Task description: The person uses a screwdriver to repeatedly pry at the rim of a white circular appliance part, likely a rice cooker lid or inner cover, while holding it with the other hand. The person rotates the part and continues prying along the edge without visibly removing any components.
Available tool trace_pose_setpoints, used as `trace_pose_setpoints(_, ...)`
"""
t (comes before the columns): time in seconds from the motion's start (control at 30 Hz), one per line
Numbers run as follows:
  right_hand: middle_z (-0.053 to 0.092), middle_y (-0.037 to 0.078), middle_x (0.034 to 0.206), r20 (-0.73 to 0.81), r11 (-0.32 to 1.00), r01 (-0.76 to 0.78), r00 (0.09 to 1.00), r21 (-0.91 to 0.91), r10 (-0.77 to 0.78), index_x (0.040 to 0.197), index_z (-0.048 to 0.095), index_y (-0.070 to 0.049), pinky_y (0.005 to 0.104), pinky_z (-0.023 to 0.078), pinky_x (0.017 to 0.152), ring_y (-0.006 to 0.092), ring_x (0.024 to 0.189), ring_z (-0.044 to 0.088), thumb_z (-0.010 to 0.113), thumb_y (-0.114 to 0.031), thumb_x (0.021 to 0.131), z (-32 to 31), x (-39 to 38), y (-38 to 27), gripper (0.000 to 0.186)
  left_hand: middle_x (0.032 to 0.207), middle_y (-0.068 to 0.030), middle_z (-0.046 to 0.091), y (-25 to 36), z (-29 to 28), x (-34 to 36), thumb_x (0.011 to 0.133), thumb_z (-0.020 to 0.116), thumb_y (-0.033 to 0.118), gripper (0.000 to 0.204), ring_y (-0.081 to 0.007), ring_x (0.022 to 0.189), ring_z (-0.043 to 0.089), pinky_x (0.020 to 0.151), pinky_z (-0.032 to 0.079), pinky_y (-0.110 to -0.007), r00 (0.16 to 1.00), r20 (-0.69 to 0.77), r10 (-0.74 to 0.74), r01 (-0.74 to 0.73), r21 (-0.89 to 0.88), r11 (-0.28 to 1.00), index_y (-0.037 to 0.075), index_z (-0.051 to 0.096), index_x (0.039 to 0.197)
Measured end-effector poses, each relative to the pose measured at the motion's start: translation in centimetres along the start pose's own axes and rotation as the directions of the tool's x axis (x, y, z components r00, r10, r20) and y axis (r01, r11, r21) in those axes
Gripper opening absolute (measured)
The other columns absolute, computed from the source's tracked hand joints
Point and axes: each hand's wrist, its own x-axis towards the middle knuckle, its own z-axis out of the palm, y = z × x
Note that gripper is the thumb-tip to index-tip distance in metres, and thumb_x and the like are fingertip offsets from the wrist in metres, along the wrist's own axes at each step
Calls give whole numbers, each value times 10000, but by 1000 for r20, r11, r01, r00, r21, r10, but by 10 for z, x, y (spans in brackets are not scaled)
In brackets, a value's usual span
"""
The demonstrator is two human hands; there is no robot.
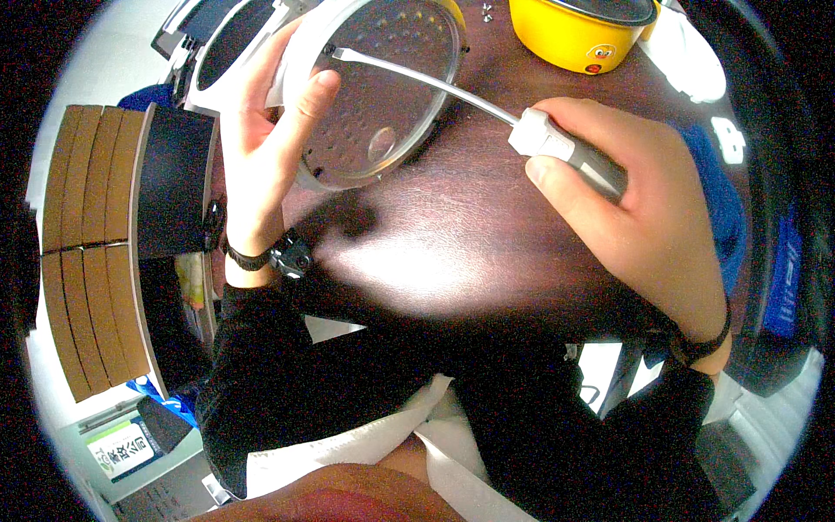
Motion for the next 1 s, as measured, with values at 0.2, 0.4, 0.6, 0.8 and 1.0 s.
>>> trace_pose_setpoints(0.2, 644, 139, 933, -5, 1000, 14, 1000, -13, -14, 1063, 582, 53, 273, 441, 786, 172, 855, 604, 601, -118, 817, 0, -1, 2, 300, 1120, -214, 589, 1, 0, 0, 835, 632, 179, 502, -283, 1007, 590, 851, 492, -399, 1000, 4, -12, 12, 15, 1000, -64, 480, 1247)
trace_pose_setpoints(0.4, 639, 127, 912, -18, 1000, 9, 1000, -19, -10, 1056, 582, 52, 263, 434, 773, 151, 836, 590, 595, -112, 822, -1, -3, -1, 285, 1122, -222, 587, 0, -1, 1, 841, 626, 180, 500, -286, 1011, 590, 857, 490, -403, 999, 19, -27, 27, 1, 1000, -63, 477, 1251)
trace_pose_setpoints(0.6, 629, 107, 875, -16, 1000, 17, 1000, -14, -18, 1053, 584, 47, 249, 421, 734, 128, 795, 564, 592, -117, 828, -1, -2, 1, 279, 1123, -226, 586, -1, 1, -1, 843, 623, 180, 503, -289, 1003, 593, 847, 497, -399, 999, 19, -45, 46, -22, 999, -66, 472, 1254)
trace_pose_setpoints(0.8, 628, 104, 873, -20, 1000, 7, 1000, -16, -7, 1055, 584, 47, 247, 420, 731, 125, 794, 562, 598, -126, 827, -1, -2, 0, 286, 1127, -226, 583, 3, 1, 0, 843, 623, 178, 505, -289, 1007, 589, 847, 496, -397, 997, 17, -78, 78, 1, 997, -67, 468, 1257)
trace_pose_setpoints(1.0, 629, 101, 875, -11, 1000, -16, 1000, 14, 16, 1054, 583, 49, 245, 419, 735, 124, 799, 562, 596, -123, 827, -2, -2, -2, 284, 1129, -219, 577, 0, 1, -1, 848, 621, 163, 500, -282, 1006, 584, 846, 493, -396, 998, 25, -50, 50, -20, 999, -59, 461, 1266)
